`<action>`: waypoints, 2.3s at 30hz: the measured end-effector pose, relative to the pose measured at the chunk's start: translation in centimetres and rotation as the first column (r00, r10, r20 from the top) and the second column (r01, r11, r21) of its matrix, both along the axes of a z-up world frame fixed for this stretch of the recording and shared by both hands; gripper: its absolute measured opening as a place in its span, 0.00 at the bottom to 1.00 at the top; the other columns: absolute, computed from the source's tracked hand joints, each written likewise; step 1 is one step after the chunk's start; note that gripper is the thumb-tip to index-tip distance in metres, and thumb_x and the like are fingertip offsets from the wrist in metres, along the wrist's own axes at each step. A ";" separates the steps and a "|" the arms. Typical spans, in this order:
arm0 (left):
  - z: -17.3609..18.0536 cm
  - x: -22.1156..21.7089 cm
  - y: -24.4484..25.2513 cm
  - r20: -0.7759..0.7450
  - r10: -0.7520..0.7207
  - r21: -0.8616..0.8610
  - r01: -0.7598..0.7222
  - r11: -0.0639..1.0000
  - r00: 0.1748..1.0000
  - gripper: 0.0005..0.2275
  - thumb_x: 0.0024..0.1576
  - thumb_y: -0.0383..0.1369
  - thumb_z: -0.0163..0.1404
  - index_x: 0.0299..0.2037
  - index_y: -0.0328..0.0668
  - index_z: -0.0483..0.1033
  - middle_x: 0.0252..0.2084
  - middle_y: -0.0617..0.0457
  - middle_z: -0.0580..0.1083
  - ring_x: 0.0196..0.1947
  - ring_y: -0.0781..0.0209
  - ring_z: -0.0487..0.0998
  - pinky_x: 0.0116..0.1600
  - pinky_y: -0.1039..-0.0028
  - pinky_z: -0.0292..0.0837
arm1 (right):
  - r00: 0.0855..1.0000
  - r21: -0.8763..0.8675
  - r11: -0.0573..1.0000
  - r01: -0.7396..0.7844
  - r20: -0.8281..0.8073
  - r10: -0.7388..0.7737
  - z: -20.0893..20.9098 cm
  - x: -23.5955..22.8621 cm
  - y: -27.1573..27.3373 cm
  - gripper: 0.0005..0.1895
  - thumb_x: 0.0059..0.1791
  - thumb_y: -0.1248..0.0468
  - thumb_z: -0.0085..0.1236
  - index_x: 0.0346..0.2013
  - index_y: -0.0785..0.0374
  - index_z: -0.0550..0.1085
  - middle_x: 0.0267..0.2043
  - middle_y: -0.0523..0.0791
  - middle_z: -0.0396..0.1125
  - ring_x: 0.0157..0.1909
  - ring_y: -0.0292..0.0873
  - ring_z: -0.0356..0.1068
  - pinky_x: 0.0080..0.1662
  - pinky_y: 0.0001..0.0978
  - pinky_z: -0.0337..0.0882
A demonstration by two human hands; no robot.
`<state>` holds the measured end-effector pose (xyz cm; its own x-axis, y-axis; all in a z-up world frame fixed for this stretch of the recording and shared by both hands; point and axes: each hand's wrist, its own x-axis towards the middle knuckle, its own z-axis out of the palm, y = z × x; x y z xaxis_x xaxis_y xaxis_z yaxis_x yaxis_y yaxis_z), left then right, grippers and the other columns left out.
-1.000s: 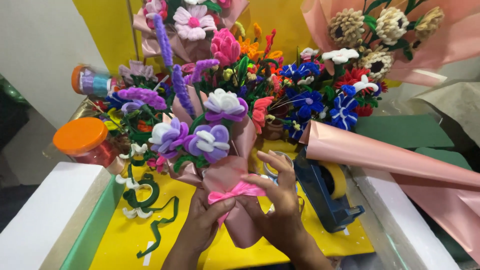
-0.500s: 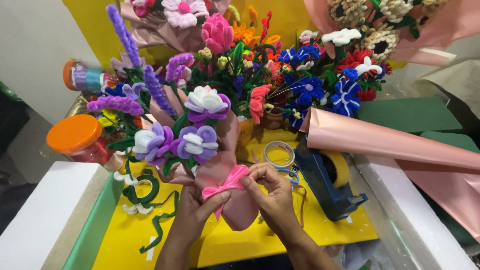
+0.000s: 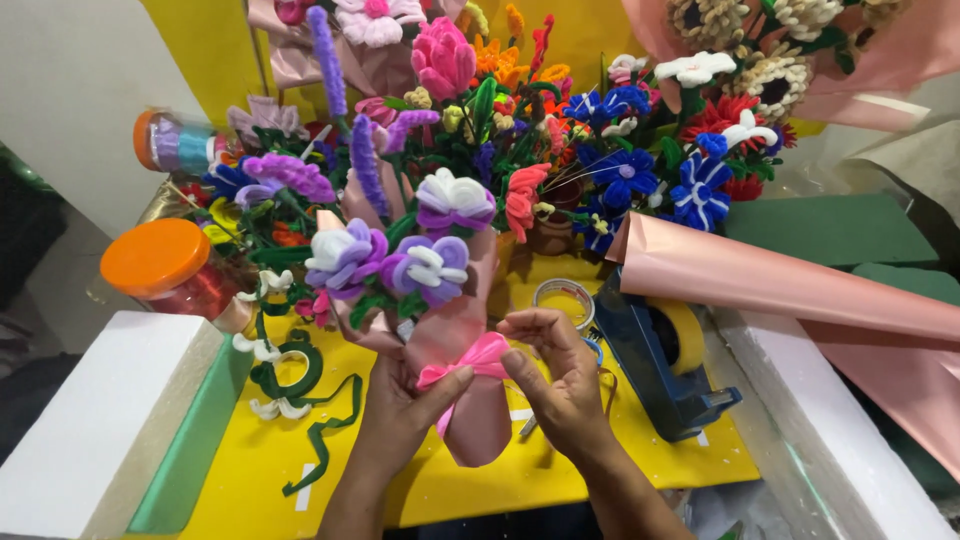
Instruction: The person ties a pink ribbon around a small bouquet of purple and white felt flowers and kemudian adjusts the individual flower stems.
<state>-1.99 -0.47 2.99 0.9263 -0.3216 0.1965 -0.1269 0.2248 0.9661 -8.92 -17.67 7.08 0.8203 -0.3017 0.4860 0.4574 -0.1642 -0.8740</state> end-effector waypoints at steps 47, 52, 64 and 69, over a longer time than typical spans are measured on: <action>-0.7 0.4 1.0 -0.304 -0.029 0.023 0.038 0.999 0.952 0.26 0.47 0.27 0.65 0.56 0.38 0.70 0.43 0.51 0.72 0.44 0.61 0.74 0.47 0.71 0.73 | 0.964 -0.213 0.941 0.264 0.057 -0.258 3.4 1.8 -0.3 0.12 0.54 0.56 0.53 0.45 0.59 0.78 0.53 0.48 0.65 0.61 0.45 0.66 0.59 0.39 0.70; -2.3 0.6 1.0 -0.261 -0.090 0.012 0.096 0.995 0.961 0.16 0.47 0.25 0.67 0.41 0.39 0.73 0.31 0.51 0.74 0.35 0.60 0.78 0.39 0.71 0.75 | 1.000 -0.052 0.999 -0.013 -0.021 0.012 4.8 3.6 -0.5 0.15 0.50 0.58 0.59 0.48 0.61 0.80 0.63 0.50 0.65 0.66 0.45 0.65 0.61 0.39 0.71; -5.2 1.3 1.2 -0.160 0.079 0.134 -0.058 0.989 0.984 0.28 0.42 0.32 0.75 0.33 0.48 0.58 0.28 0.58 0.58 0.28 0.66 0.62 0.35 0.76 0.60 | 0.998 -0.123 0.990 0.069 0.010 -0.069 3.5 5.0 0.0 0.22 0.47 0.61 0.65 0.56 0.59 0.77 0.61 0.49 0.65 0.66 0.47 0.66 0.63 0.39 0.70; -0.1 0.1 1.1 -0.430 0.064 0.091 -0.028 0.995 0.901 0.52 0.38 0.30 0.67 0.76 0.45 0.49 0.63 0.52 0.72 0.62 0.60 0.75 0.60 0.70 0.74 | 0.989 -0.158 0.977 0.144 -0.002 -0.147 3.6 4.9 0.2 0.24 0.47 0.59 0.65 0.57 0.60 0.76 0.57 0.48 0.68 0.63 0.48 0.69 0.61 0.39 0.71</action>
